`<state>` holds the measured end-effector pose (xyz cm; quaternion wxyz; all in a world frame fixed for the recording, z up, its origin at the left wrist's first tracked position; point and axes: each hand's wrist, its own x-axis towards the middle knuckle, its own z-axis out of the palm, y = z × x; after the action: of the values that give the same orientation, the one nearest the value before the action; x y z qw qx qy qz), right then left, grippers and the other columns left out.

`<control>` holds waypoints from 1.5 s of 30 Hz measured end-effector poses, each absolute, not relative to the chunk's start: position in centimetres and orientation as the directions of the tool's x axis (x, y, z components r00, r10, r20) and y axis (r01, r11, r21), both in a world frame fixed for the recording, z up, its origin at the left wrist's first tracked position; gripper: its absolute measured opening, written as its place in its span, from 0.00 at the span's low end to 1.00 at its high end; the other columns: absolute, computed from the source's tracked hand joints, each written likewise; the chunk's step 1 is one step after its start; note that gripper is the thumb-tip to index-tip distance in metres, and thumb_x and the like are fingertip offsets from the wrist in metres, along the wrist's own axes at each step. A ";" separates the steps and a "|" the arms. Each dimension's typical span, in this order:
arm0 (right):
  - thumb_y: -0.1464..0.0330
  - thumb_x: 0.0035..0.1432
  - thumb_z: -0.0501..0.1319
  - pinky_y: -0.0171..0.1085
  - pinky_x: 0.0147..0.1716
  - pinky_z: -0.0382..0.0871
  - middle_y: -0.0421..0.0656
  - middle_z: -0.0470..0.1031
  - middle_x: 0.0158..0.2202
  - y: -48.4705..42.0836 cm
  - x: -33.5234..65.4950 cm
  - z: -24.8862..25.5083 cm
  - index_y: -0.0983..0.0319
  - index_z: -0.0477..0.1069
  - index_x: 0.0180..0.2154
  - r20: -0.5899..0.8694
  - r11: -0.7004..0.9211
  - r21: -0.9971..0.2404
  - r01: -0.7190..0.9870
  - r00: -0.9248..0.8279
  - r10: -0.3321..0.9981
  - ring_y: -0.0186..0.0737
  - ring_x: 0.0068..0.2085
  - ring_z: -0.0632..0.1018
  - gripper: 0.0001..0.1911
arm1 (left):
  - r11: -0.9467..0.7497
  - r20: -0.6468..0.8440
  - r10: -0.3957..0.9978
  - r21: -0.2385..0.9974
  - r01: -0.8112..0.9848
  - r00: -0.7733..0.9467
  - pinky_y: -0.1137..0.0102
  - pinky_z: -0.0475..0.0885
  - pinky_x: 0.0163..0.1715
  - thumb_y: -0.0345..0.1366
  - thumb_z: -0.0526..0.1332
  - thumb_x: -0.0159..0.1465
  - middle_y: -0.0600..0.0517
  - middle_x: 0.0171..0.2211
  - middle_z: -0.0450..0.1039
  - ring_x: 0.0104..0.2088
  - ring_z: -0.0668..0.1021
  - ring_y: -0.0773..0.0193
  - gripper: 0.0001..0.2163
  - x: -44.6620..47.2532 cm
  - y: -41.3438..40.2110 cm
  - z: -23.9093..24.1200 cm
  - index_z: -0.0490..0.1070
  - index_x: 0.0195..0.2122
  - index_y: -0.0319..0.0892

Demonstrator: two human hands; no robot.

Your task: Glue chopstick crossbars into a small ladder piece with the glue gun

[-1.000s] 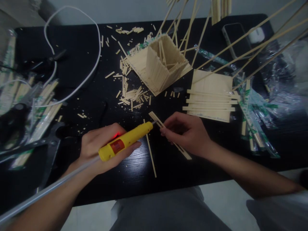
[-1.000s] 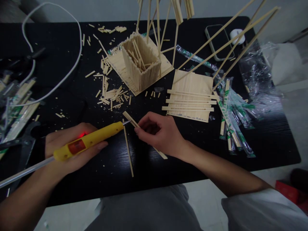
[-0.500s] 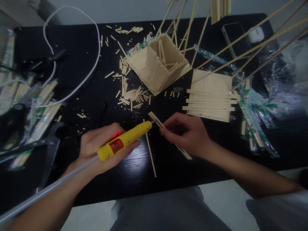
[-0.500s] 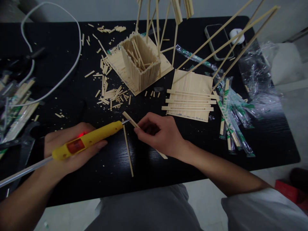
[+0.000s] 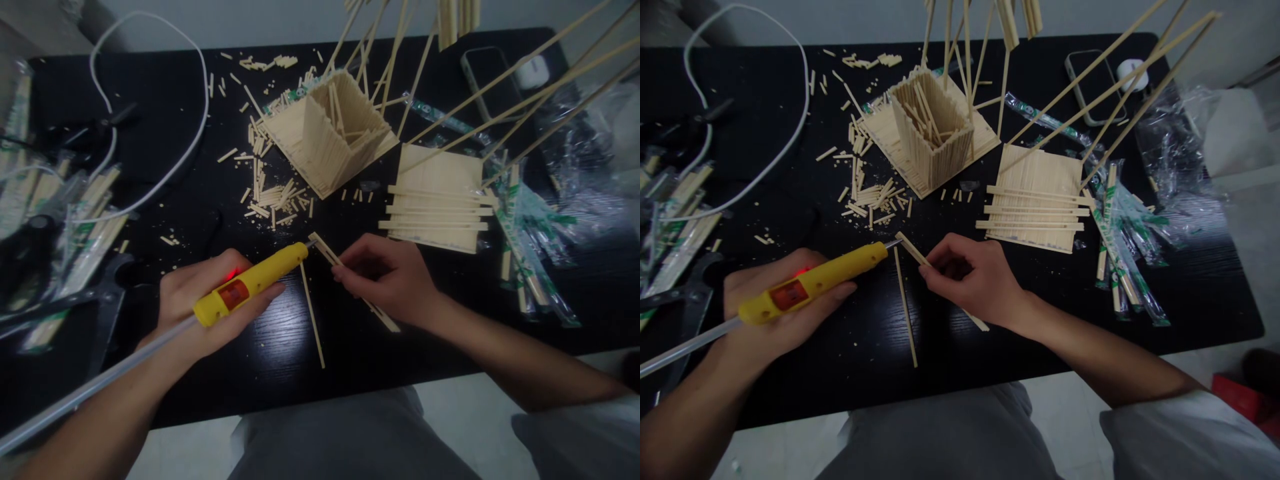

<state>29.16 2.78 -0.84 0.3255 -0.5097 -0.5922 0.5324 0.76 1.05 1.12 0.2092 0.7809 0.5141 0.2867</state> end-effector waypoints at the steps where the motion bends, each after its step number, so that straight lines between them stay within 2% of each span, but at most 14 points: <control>1: 0.58 0.60 0.79 0.34 0.24 0.72 0.39 0.83 0.26 2.8 29.1 -0.8 0.59 0.81 0.33 -0.156 -0.087 -0.963 0.253 -0.269 0.950 0.36 0.25 0.80 0.14 | -0.397 0.241 0.917 0.615 0.681 0.316 0.69 0.67 0.17 0.46 0.70 0.72 0.60 0.21 0.68 0.17 0.69 0.71 0.13 0.7 1.1 1.1 0.73 0.33 0.49; 5: 0.57 0.60 0.79 0.34 0.24 0.72 0.39 0.82 0.26 2.9 29.1 -0.8 0.59 0.81 0.33 -0.158 -0.090 -0.964 0.251 -0.267 0.951 0.36 0.25 0.79 0.15 | -0.444 0.280 0.896 0.587 0.677 0.345 0.70 0.64 0.16 0.46 0.70 0.72 0.60 0.22 0.70 0.17 0.70 0.71 0.12 0.4 1.3 0.9 0.73 0.34 0.49; 15: 0.58 0.60 0.79 0.34 0.24 0.72 0.39 0.82 0.26 2.9 29.2 -0.9 0.60 0.81 0.33 -0.155 -0.088 -0.966 0.243 -0.271 0.950 0.35 0.24 0.79 0.14 | -0.440 0.289 0.898 0.573 0.691 0.332 0.72 0.67 0.17 0.46 0.70 0.72 0.61 0.21 0.69 0.17 0.70 0.72 0.13 0.3 1.4 0.8 0.73 0.34 0.48; 19: 0.57 0.59 0.79 0.33 0.23 0.71 0.39 0.82 0.26 2.9 29.1 -0.8 0.59 0.80 0.33 -0.183 -0.115 -0.961 0.251 -0.266 0.947 0.35 0.24 0.79 0.15 | -0.433 0.286 0.901 0.572 0.697 0.325 0.71 0.68 0.18 0.49 0.70 0.71 0.59 0.23 0.73 0.18 0.74 0.69 0.14 0.4 1.3 0.8 0.75 0.33 0.48; 24: 0.56 0.59 0.79 0.34 0.23 0.71 0.39 0.82 0.25 3.0 29.1 -0.7 0.59 0.80 0.32 -0.182 -0.113 -0.961 0.254 -0.269 0.946 0.35 0.24 0.79 0.16 | -0.396 0.236 0.918 0.597 0.698 0.319 0.68 0.74 0.22 0.53 0.65 0.74 0.58 0.27 0.77 0.21 0.77 0.67 0.15 0.9 0.9 0.5 0.76 0.36 0.51; 28: 0.55 0.59 0.79 0.34 0.23 0.71 0.40 0.83 0.26 3.0 29.1 -0.8 0.59 0.80 0.33 -0.187 -0.123 -0.963 0.239 -0.269 0.945 0.35 0.24 0.79 0.16 | -0.467 0.276 0.883 0.596 0.653 0.380 0.67 0.72 0.21 0.53 0.66 0.74 0.57 0.27 0.78 0.21 0.77 0.66 0.14 1.1 0.9 0.1 0.75 0.37 0.51; 35: 0.58 0.58 0.80 0.33 0.21 0.71 0.39 0.83 0.25 3.1 29.1 -0.7 0.59 0.80 0.33 -0.249 -0.209 -0.964 0.164 -0.289 0.924 0.35 0.22 0.79 0.15 | -0.416 0.271 0.909 0.618 0.667 0.316 0.68 0.70 0.22 0.49 0.69 0.73 0.58 0.28 0.78 0.22 0.77 0.68 0.11 0.7 1.2 0.3 0.76 0.37 0.51; 45: 0.61 0.56 0.81 0.32 0.20 0.71 0.39 0.83 0.25 3.3 29.1 -0.7 0.60 0.80 0.33 -0.270 -0.240 -0.961 0.136 -0.291 0.918 0.33 0.21 0.78 0.14 | -0.475 0.291 0.879 0.603 0.641 0.377 0.67 0.69 0.22 0.49 0.68 0.73 0.58 0.27 0.77 0.21 0.76 0.66 0.12 1.0 1.0 -0.3 0.75 0.37 0.49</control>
<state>29.08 3.29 -0.73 0.3219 -0.5010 -0.5258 0.6074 0.97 0.97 -0.33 0.1999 0.8054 0.4719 0.2978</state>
